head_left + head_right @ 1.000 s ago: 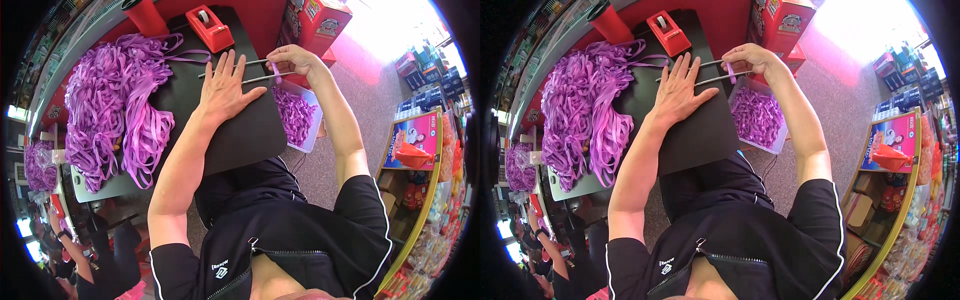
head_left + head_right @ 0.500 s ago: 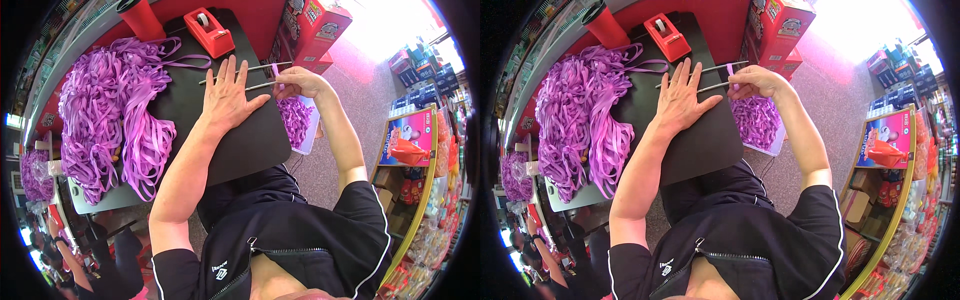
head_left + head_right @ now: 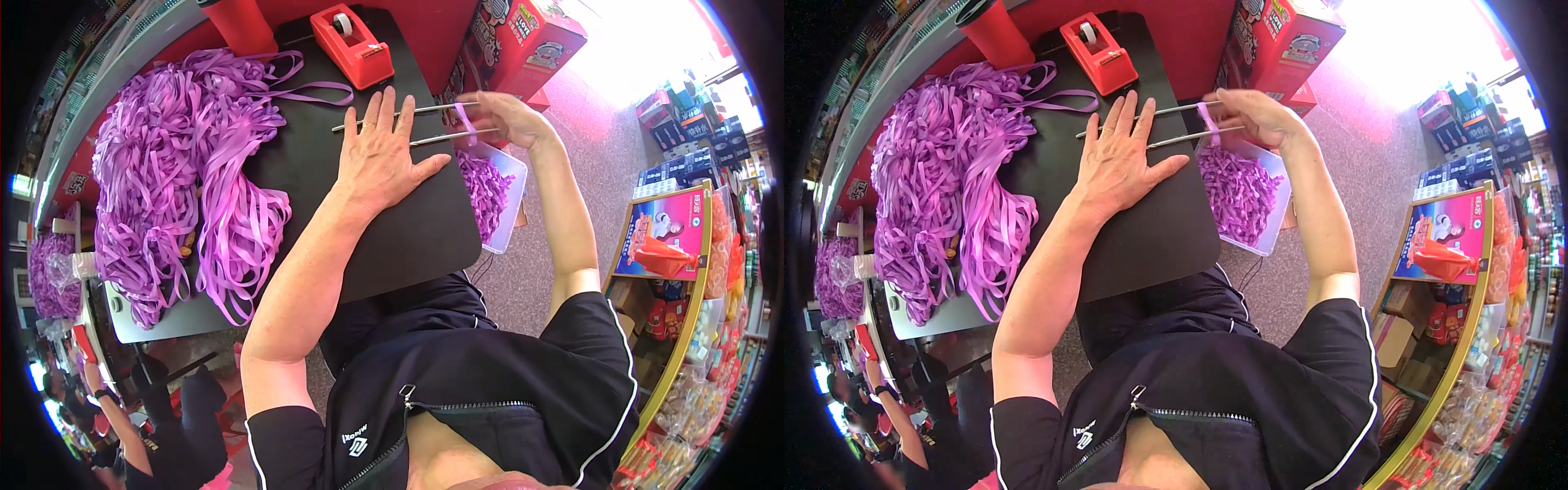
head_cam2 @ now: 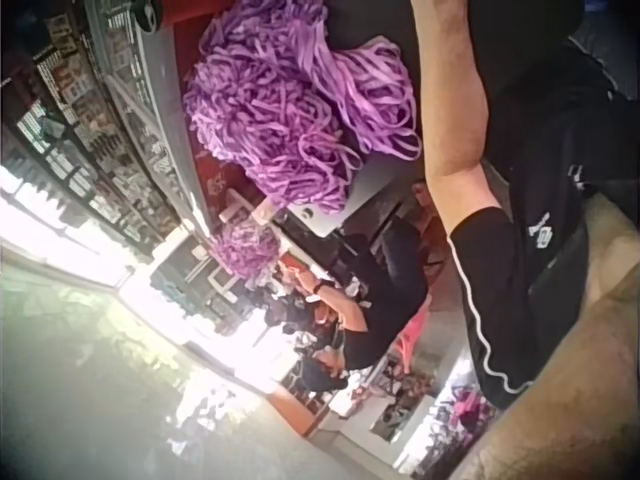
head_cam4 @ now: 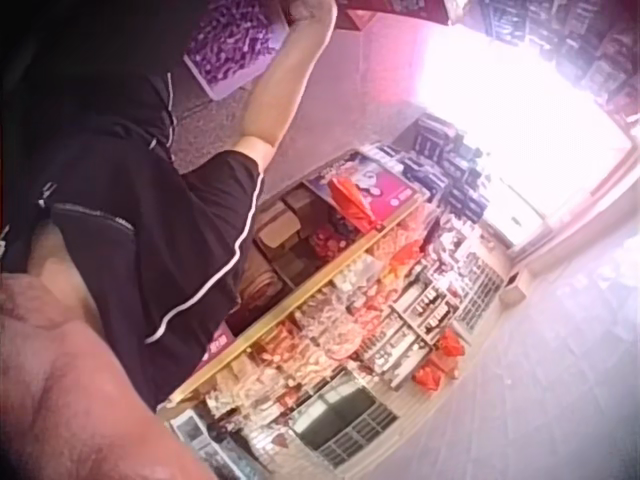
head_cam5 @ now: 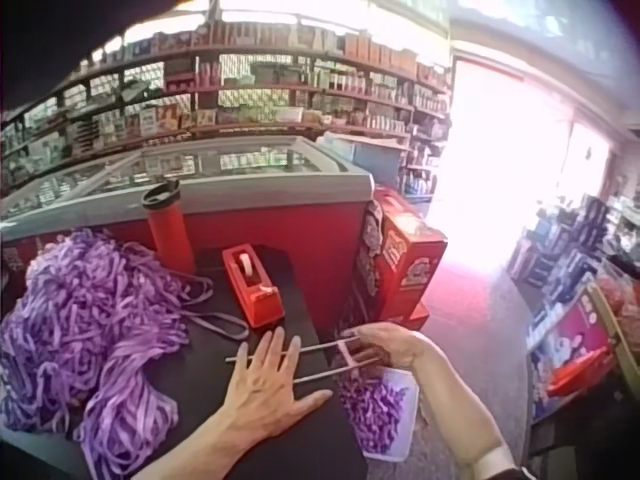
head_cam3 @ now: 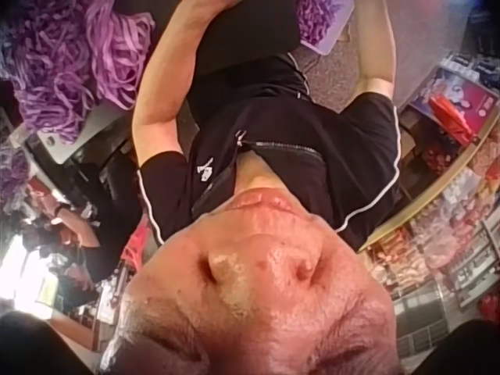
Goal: The person is wrapping and tying purple ribbons around metal rods to create bows or decorative loops.
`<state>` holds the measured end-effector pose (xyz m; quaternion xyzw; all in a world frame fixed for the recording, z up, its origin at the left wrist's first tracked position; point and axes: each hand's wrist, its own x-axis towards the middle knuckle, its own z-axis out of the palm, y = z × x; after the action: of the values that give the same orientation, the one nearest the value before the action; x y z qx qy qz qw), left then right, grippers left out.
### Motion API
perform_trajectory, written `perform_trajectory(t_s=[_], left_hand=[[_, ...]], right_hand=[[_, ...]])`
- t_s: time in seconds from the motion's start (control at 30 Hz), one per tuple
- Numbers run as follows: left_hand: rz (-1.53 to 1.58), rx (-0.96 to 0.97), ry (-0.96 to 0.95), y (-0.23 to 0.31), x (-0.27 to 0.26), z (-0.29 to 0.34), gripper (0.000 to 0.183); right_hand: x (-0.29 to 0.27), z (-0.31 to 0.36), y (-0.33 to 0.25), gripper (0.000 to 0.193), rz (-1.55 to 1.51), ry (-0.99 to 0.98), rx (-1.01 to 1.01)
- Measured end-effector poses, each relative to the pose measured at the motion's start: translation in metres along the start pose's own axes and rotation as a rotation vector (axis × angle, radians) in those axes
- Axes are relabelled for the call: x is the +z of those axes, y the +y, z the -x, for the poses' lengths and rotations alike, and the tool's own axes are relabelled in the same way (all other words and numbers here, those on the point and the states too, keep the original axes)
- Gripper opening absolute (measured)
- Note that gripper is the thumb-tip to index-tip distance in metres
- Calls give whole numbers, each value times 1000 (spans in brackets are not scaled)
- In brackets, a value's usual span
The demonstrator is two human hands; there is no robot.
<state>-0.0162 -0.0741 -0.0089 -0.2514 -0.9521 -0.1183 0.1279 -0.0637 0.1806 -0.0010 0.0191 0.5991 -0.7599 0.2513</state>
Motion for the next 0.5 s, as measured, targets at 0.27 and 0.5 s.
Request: perform_trajectory(t_s=[0.27,0.5], left_hand=[[9,4,-8,0,-2,-1,91],[7,14,-2,1,0,-2,91]], right_hand=[[0,-25,-6,27,311,-23,34],[-6,-19,1,29,195,48,9]])
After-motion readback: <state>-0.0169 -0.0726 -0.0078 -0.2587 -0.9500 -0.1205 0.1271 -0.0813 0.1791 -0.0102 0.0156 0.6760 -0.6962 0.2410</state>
